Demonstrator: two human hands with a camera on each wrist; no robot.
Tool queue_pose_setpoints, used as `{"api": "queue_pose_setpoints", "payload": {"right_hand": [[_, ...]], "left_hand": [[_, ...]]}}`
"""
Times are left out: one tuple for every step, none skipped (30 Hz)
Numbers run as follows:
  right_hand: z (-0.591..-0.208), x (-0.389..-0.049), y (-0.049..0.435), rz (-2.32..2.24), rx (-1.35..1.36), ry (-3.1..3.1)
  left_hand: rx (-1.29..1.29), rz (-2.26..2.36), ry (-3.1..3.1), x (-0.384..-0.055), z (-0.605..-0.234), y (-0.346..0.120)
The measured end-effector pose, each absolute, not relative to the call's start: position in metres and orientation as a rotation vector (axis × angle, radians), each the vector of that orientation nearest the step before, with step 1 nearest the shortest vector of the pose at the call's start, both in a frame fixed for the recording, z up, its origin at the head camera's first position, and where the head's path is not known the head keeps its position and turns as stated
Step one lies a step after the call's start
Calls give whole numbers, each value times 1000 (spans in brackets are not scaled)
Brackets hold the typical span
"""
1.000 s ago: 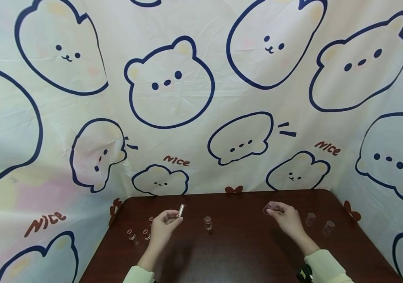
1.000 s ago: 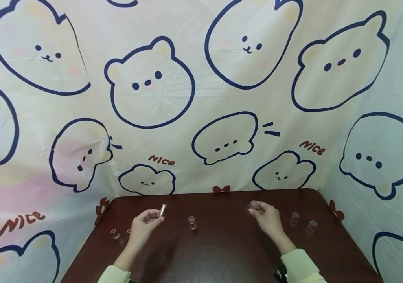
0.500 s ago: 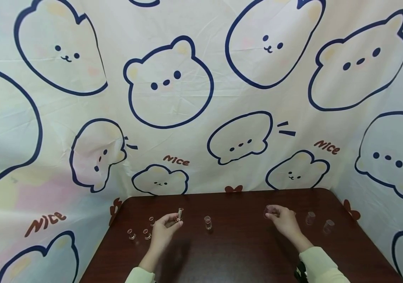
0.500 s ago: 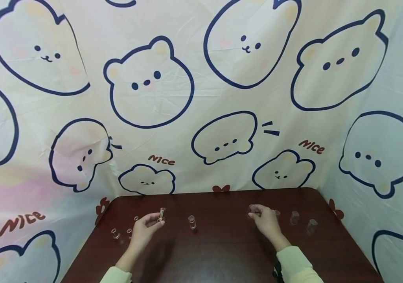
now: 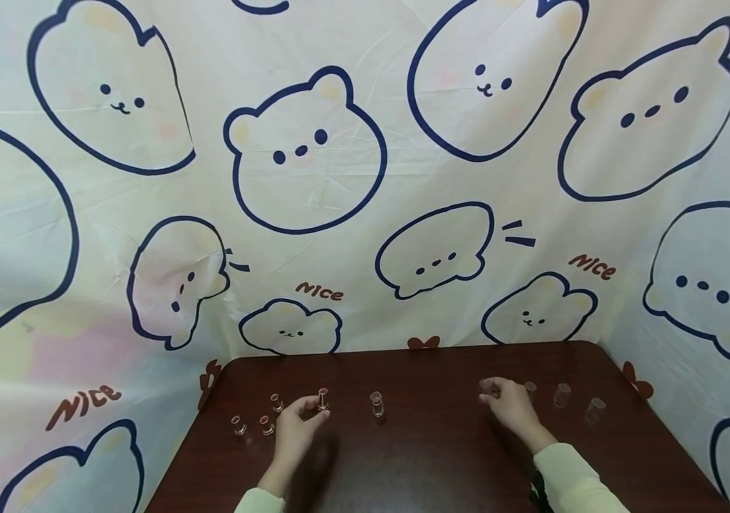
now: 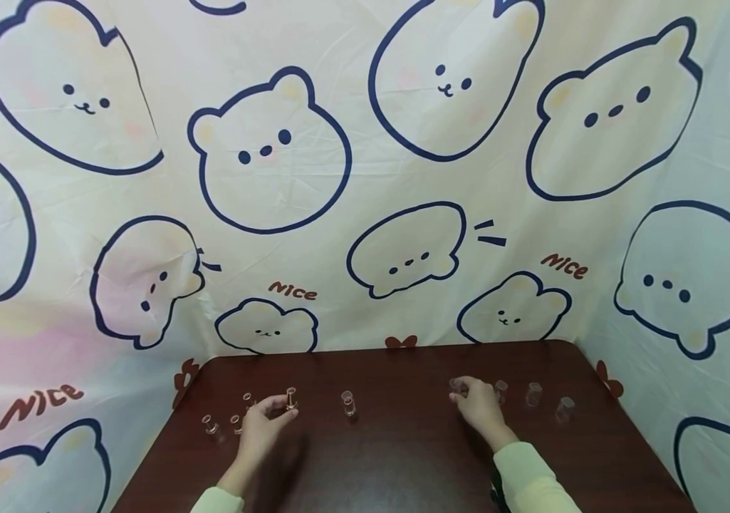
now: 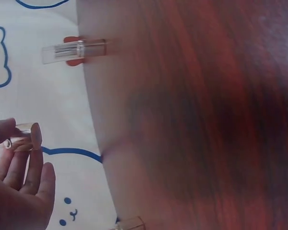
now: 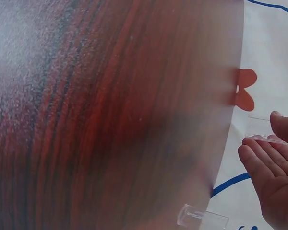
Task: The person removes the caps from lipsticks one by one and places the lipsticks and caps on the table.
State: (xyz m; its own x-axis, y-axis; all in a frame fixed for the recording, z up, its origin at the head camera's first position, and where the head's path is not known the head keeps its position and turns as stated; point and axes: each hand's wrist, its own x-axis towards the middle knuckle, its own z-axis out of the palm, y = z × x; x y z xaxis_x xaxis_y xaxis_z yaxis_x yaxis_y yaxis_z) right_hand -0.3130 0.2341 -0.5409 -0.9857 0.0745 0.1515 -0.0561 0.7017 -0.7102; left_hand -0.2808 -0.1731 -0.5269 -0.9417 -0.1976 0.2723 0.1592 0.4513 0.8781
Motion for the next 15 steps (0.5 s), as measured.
{"api": "queue_pose_setpoints", "payload": {"right_hand": [[-543, -313, 234, 1150, -25, -2747], [-544, -314, 234, 1148, -31, -2751], [-546, -315, 235, 1150, -36, -2756], [-548, -315, 235, 1147, -41, -2760], [-549, -316, 235, 1147, -44, -2762], [-550, -316, 235, 1147, -47, -2765], [-551, -317, 236, 1142, -48, -2769], [-552, -317, 236, 1134, -49, -2773], [-552, -317, 236, 1125, -47, -2777], [-552, -317, 236, 1115, -47, -2778], [-553, -316, 236, 1101, -41, -2780], [-553, -316, 236, 1089, -37, -2782], [-553, -316, 236, 1074, -29, -2784], [-554, -315, 236, 1061, -26, -2786], [-554, -315, 236, 1050, -19, -2788]], "left_hand": [[28, -1464, -2375, -281, -529, -174], [33, -1446, -2382, -281, -531, -174], [39, -1428, -2391, -281, -533, -174], [32, -1413, -2396, -281, -534, -175], [26, -1400, -2399, -281, -536, -175], [21, -1393, -2404, -281, -537, -175], [20, -1386, -2410, -281, -538, -175], [22, -1377, -2414, -281, -539, -175], [16, -1368, -2414, -281, -541, -175], [11, -1357, -2413, -281, -542, -175], [11, -1348, -2415, -281, -544, -176], [11, -1336, -2418, -281, -546, -176], [11, -1323, -2419, -282, -547, -176], [15, -1318, -2420, -282, -549, -177], [19, -1315, -2423, -283, -550, -177]]}}
